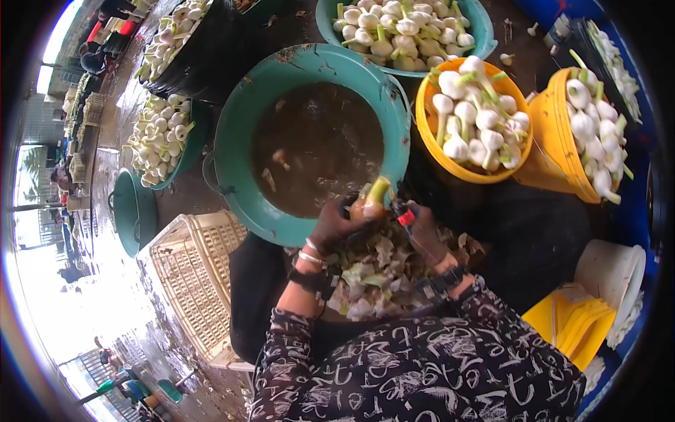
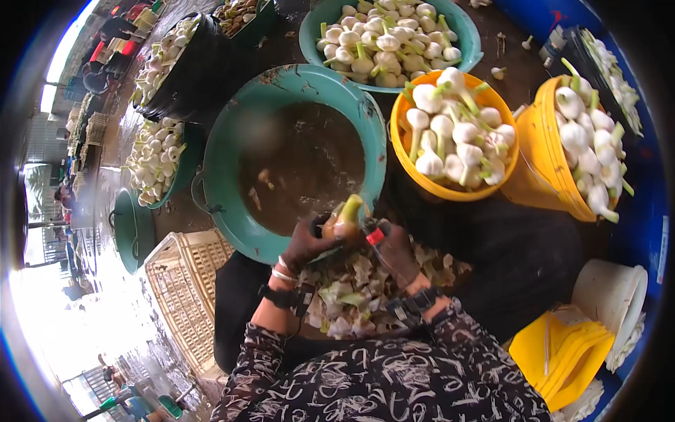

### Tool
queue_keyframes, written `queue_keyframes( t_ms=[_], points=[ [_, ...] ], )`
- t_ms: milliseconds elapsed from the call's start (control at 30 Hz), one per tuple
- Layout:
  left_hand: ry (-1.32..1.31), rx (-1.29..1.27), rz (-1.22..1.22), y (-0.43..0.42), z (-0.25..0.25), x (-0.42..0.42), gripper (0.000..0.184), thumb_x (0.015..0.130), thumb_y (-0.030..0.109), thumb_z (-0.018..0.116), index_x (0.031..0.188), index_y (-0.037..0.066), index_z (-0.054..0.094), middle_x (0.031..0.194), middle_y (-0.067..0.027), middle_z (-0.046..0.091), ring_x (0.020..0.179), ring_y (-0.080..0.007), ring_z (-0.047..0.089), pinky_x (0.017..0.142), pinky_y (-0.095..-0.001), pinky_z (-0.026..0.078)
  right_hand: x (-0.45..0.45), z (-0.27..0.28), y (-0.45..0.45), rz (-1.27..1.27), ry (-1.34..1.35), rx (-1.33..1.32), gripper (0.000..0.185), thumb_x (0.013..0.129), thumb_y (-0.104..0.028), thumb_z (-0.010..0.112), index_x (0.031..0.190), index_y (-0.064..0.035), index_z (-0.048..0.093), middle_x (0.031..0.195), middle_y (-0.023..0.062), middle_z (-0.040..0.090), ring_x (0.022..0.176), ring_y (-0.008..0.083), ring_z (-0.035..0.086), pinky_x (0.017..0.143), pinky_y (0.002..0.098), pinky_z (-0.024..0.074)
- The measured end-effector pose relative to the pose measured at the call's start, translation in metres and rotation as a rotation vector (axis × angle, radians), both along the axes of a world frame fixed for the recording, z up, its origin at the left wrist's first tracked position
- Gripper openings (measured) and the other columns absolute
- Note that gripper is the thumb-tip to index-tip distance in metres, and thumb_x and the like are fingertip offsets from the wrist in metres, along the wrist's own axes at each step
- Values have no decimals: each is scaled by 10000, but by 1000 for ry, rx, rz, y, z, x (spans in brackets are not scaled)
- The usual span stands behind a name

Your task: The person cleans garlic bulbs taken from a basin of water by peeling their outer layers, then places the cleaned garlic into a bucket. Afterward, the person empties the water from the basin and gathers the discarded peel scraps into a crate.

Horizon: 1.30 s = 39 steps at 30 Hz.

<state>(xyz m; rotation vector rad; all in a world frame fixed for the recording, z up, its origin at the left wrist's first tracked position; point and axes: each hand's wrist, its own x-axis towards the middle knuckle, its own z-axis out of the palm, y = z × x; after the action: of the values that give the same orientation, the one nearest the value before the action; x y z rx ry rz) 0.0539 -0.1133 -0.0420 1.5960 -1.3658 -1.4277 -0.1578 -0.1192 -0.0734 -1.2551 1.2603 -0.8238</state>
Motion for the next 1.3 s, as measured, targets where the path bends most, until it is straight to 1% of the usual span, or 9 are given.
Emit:
queue_keyframes(
  t_ms=[333, 467, 633, 767, 867, 1033, 1100, 1167, 1300],
  points=[
    [-279, -202, -53, 49, 83, -35, 565, 626, 340, 781, 1023, -23, 607, 947, -147, 648, 845, -196, 629, 744, -319, 489, -13, 68, 12, 296, -54, -7, 278, 870, -245, 552, 844, 23, 620, 662, 39, 593, 606, 87, 497, 553, 286, 420],
    [304, 47, -10, 65, 69, -20, 526, 725, 299, 703, 1116, -23, 562, 976, -73, 628, 828, -146, 603, 749, -283, 484, -29, 78, 14, 401, -408, 437, 313, 900, -268, 502, 934, 26, 604, 733, 12, 584, 625, 82, 499, 556, 250, 413],
    [838, 102, 314, 89, 56, -48, 547, 763, 226, 661, 1208, -37, 483, 1070, -89, 594, 951, -163, 567, 843, -302, 459, -18, 89, 27, 298, -662, 330, 459, 942, -409, 404, 1128, -13, 542, 926, 41, 607, 751, 104, 570, 674, 245, 483],
    [407, 8, 180, 81, 49, -55, 612, 742, 129, 704, 1257, -42, 421, 1133, -71, 551, 1002, -145, 538, 832, -299, 469, -18, 88, 32, 157, -879, 720, 428, 941, -400, 406, 1163, -47, 501, 970, 24, 589, 767, 119, 579, 689, 231, 482],
    [179, -106, 265, 79, 51, -53, 595, 714, 102, 725, 1237, -10, 462, 1079, -106, 595, 969, -158, 565, 824, -302, 468, -23, 61, 27, 413, -376, 554, 388, 901, -362, 507, 1129, -49, 487, 906, 19, 556, 787, 140, 546, 666, 270, 461],
    [-319, -27, 114, 80, 57, -47, 324, 766, 161, 682, 1041, 6, 609, 894, -99, 663, 787, -160, 611, 717, -294, 480, -14, 66, 31, 501, -331, 241, 458, 798, -223, 664, 1171, -41, 470, 1002, 33, 542, 875, 118, 526, 760, 260, 449],
    [-302, 8, 193, 84, 53, -50, 302, 795, 194, 659, 1038, 20, 612, 891, -127, 660, 738, -146, 600, 671, -302, 474, -16, 87, 28, 516, -300, 343, 519, 762, -189, 695, 1199, -37, 458, 1042, 43, 524, 917, 111, 509, 811, 257, 436],
    [356, 109, 530, 90, 45, -49, 262, 892, 212, 567, 988, -26, 618, 860, -35, 642, 727, -92, 556, 640, -254, 466, -19, 73, 23, 593, -567, 217, 609, 732, -191, 723, 1242, -36, 428, 1124, 61, 506, 1027, 140, 479, 918, 288, 390],
    [-77, -365, 382, 110, 7, -38, 260, 913, 184, 529, 1060, -22, 589, 892, -71, 646, 776, -170, 613, 699, -285, 488, -9, 66, 25, 579, -631, 182, 680, 702, -130, 740, 1282, -36, 399, 1224, 57, 472, 1155, 160, 419, 987, 318, 344]
  ],
)
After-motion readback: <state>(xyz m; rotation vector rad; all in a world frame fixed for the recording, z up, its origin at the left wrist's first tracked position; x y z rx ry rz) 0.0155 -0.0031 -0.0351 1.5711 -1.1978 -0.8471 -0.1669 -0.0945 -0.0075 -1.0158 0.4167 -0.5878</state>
